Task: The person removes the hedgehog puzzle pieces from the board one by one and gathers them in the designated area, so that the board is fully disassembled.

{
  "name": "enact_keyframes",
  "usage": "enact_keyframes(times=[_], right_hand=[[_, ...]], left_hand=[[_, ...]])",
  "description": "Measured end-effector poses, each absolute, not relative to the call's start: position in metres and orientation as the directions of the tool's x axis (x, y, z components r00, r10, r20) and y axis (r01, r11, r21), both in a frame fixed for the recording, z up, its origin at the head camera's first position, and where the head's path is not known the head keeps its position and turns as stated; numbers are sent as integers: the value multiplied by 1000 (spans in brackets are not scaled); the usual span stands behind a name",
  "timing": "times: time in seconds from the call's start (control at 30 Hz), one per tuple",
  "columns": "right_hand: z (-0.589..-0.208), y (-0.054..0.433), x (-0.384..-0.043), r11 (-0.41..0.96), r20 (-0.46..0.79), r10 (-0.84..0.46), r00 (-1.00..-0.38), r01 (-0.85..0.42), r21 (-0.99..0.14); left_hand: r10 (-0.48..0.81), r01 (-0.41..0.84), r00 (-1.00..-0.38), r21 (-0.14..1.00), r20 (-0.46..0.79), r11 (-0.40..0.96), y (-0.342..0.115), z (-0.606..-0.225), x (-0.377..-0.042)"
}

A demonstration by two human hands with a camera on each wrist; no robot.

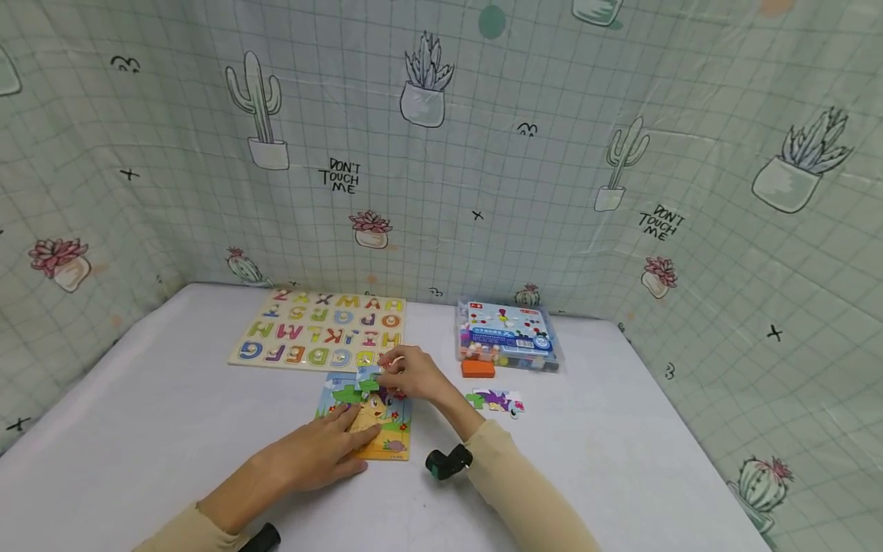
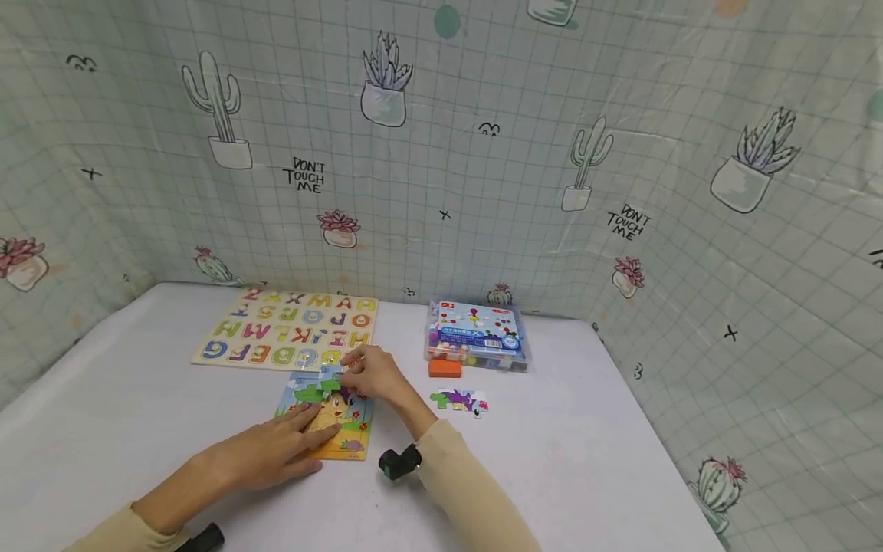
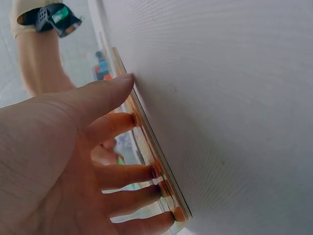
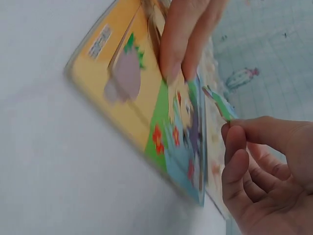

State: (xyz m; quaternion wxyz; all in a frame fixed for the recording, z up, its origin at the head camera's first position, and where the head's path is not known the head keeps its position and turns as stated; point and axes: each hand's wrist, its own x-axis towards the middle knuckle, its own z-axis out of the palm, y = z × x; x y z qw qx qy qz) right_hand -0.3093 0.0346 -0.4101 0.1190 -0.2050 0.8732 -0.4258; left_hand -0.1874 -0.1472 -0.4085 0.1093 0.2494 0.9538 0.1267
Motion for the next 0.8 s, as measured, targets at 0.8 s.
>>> enact_keyframes(times=[0.8], right_hand=[[-418, 164, -308, 592, -130, -387, -913, -138, -794]], left_hand=[[501, 442, -854, 312, -141, 841, -147, -406, -185]])
